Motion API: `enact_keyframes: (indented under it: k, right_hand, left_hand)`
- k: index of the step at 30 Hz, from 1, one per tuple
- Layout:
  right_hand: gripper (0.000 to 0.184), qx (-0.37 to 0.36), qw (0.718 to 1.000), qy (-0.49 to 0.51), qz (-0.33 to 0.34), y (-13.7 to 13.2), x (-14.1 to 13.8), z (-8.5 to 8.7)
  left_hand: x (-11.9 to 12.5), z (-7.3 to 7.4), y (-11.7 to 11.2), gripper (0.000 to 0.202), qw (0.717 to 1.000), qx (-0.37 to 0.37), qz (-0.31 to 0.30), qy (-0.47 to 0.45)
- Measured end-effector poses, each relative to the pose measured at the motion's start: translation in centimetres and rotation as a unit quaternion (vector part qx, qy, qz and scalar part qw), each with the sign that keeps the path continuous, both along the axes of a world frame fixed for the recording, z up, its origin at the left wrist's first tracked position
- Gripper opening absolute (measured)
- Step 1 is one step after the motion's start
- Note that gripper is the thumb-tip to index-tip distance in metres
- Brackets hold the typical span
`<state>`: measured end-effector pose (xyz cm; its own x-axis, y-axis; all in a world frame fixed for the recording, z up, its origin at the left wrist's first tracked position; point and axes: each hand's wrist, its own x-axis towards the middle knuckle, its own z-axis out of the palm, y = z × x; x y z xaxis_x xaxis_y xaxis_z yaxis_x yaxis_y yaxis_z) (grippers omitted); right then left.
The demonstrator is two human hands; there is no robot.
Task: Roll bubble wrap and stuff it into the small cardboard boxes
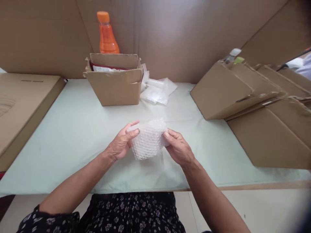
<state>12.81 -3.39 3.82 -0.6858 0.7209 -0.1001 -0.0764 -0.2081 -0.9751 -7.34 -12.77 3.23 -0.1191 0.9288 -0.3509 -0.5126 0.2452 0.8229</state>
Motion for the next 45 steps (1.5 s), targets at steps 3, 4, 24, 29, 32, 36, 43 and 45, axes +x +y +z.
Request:
enact_keyframes:
  k: [3, 4, 24, 29, 32, 36, 43, 45]
  right_hand:
    - [0.043, -0.086, 0.995, 0.026, -0.039, 0.0, -1.0, -1.7]
    - [0.043, -0.103, 0.993, 0.032, -0.057, 0.2, -1.1, -2.3]
    - [0.038, 0.531, 0.761, -0.371, 0.008, 1.2, -3.4, -6.4]
    - [0.028, 0.372, 0.885, -0.264, -0.095, 2.2, -3.0, -6.6]
    - [0.030, 0.202, 0.945, -0.191, -0.175, 2.4, -2.3, -5.4]
    - [0.029, 0.150, 0.947, -0.151, -0.241, 2.5, 0.2, -4.6]
    - [0.051, 0.295, 0.842, -0.333, -0.305, 2.3, 7.6, -4.3]
    - [0.048, 0.370, 0.811, -0.330, -0.310, 1.8, 7.5, -3.2]
  left_hand:
    - [-0.9, -0.6, 0.1, 0.068, 0.996, -0.002, 0.003, -0.084]
    - [-1.4, -0.8, 0.1, 0.058, 0.996, -0.001, 0.015, -0.089]
    - [-3.4, -4.7, -0.8, 0.028, 0.721, 0.193, 0.065, 0.662]
    - [-3.0, -5.0, 0.0, 0.024, 0.800, 0.019, 0.032, 0.600]
    - [-3.9, -4.2, 0.1, 0.020, 0.840, 0.000, 0.067, 0.539]
    - [-5.6, -2.2, -1.5, 0.017, 0.860, -0.014, 0.131, 0.492]
    - [-10.6, -1.1, -6.8, 0.048, 0.769, -0.099, 0.087, 0.625]
    - [-10.7, -0.3, -7.1, 0.048, 0.713, -0.069, 0.136, 0.684]
